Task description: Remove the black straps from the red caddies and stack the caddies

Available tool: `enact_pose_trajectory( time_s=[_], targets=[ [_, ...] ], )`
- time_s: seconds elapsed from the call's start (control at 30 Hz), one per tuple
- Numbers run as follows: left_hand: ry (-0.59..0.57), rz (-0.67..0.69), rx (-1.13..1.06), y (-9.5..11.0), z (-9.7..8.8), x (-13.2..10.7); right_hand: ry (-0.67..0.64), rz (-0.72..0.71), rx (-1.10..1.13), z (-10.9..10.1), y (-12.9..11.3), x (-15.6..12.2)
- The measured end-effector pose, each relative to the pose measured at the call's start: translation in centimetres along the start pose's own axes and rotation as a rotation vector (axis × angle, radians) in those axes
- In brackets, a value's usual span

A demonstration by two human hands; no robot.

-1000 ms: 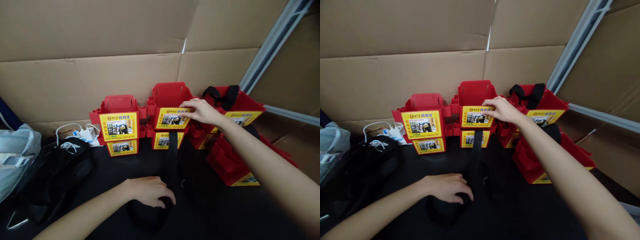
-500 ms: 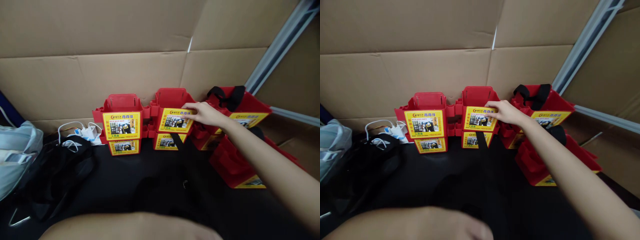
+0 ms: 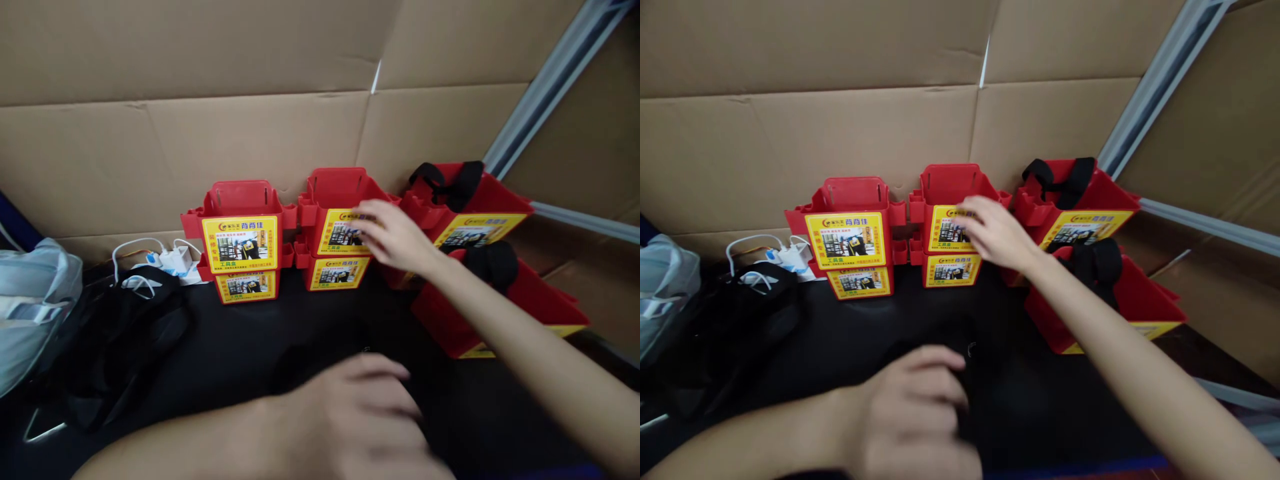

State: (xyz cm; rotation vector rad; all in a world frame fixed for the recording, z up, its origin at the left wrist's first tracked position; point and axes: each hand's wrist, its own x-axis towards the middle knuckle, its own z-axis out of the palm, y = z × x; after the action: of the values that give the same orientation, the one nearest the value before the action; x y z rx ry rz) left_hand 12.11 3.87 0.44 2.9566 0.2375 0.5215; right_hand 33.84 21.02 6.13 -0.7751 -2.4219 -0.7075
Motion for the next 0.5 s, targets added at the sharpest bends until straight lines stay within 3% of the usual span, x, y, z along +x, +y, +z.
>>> enact_pose_trajectory(
  time_s=[0.07, 0.13, 0.2, 0.27, 0.37, 0.5],
  targets=[
    [0.173, -0.195, -0.010, -2.5, 0.7, -0.3, -0.093, -0.043, 0.085, 0.8, -2.0, -1.9],
    [0.247, -0.484, -0.007, -5.0, 1.7, -0.5, -0.184, 0.050, 0.201, 1.6, -3.9, -4.2],
    [0.187, -0.725, -0.020, -6.6, 2.9, -0.4, -0.275, 0.238, 0.319, 2.3, -5.7, -6.9],
    [0.066, -0.845, -0.106, -7.2, 4.4, 0.0, -0.375, 0.443, 0.396, 3.0, -7.8, -10.0],
    [-0.093, -0.802, -0.270, -6.9, 7.0, 1.3, -0.445, 0.735, 0.404, 4.2, -11.3, -14.4],
    [-0.106, -0.627, -0.254, -6.0, 9.9, 2.9, -0.360, 0.856, 0.441, 5.4, -15.5, -17.0]
  ],
)
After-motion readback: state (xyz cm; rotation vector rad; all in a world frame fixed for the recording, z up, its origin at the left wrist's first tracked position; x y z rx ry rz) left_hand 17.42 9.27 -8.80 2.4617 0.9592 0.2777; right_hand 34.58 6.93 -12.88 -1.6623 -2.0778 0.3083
